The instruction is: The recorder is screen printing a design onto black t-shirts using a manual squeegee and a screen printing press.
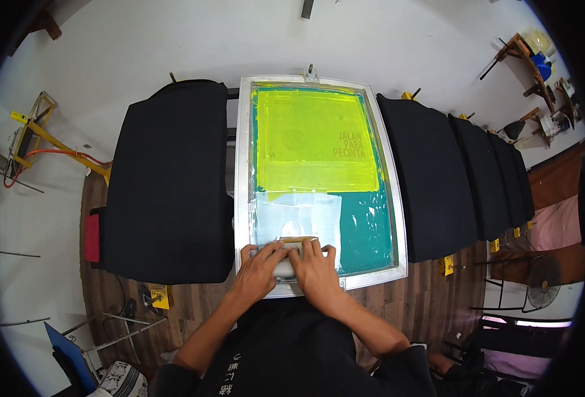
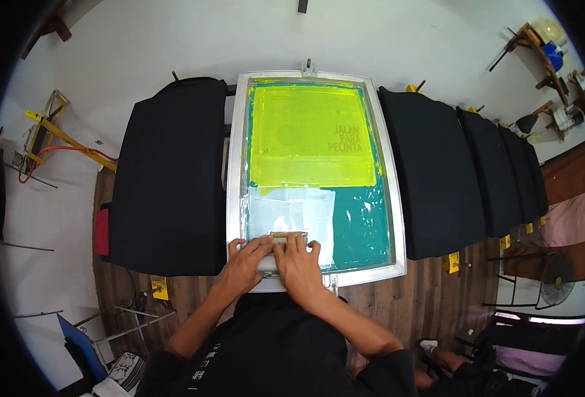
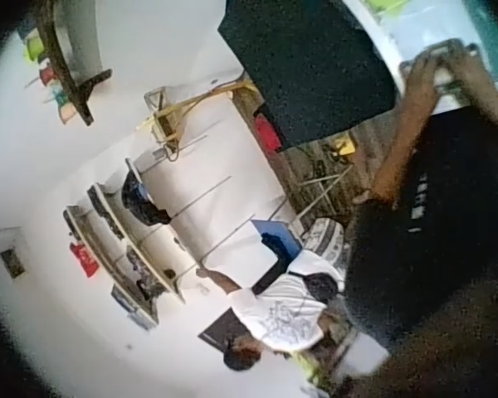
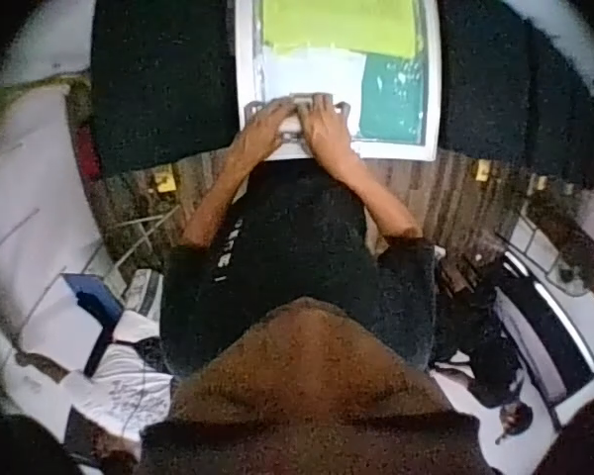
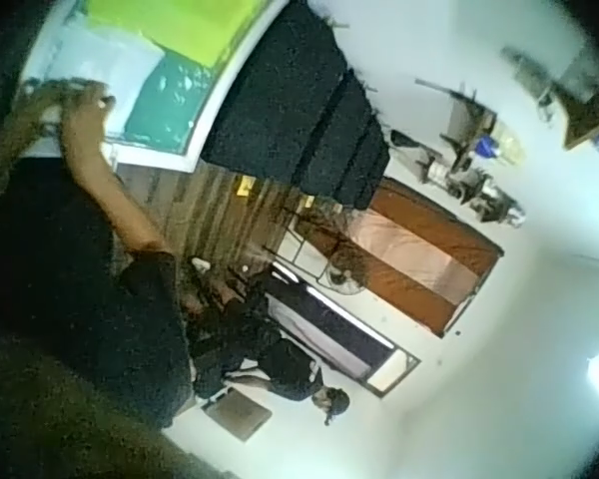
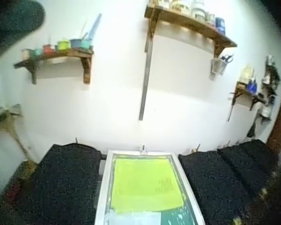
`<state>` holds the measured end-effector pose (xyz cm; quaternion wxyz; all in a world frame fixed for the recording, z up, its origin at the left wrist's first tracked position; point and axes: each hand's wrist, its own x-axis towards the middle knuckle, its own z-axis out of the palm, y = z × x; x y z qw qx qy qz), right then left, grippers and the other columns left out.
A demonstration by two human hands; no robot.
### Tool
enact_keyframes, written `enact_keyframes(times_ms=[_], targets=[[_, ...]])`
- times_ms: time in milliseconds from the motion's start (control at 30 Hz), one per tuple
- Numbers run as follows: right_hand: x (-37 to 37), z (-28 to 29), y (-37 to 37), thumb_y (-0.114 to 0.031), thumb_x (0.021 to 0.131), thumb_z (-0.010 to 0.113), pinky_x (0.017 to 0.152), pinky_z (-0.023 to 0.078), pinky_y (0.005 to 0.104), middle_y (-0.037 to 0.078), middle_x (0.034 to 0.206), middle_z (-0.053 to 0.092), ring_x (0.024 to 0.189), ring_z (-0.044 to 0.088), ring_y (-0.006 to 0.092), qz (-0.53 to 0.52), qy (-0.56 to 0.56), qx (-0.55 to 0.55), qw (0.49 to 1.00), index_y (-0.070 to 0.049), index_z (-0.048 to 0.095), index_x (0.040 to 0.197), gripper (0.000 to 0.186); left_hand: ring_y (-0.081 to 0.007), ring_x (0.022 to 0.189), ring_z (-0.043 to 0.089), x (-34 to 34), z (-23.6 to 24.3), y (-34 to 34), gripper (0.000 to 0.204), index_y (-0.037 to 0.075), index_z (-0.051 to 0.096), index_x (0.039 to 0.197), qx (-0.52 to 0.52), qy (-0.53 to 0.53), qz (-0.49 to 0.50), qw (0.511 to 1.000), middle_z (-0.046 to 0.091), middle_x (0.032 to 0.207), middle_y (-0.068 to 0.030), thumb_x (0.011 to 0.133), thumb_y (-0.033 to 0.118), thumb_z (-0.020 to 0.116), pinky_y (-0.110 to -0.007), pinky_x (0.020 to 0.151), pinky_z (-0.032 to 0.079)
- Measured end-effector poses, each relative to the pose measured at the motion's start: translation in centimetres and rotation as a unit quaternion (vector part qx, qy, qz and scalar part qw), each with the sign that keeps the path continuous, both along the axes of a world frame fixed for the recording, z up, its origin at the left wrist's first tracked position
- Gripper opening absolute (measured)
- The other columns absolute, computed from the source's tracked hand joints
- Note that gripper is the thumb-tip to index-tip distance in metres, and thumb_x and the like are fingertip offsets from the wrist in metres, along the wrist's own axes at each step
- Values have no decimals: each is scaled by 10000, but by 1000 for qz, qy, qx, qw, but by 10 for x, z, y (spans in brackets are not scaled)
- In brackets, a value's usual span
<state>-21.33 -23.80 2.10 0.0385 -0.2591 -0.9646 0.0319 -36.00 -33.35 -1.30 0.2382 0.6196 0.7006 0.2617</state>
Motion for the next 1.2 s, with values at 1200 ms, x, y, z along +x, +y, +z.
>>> enact_keyframes(times_ms=[1200], targets=[[-21, 18, 30, -15, 761, 631, 818, 397, 481, 82, 955, 657, 987, 609, 284, 146, -123, -225, 955, -118, 706, 1067, 332, -305, 970, 613, 16, 39, -23, 470, 8, 623, 1136, -101, 55, 69, 991, 665, 980, -157, 670, -48, 655, -408, 886, 360]])
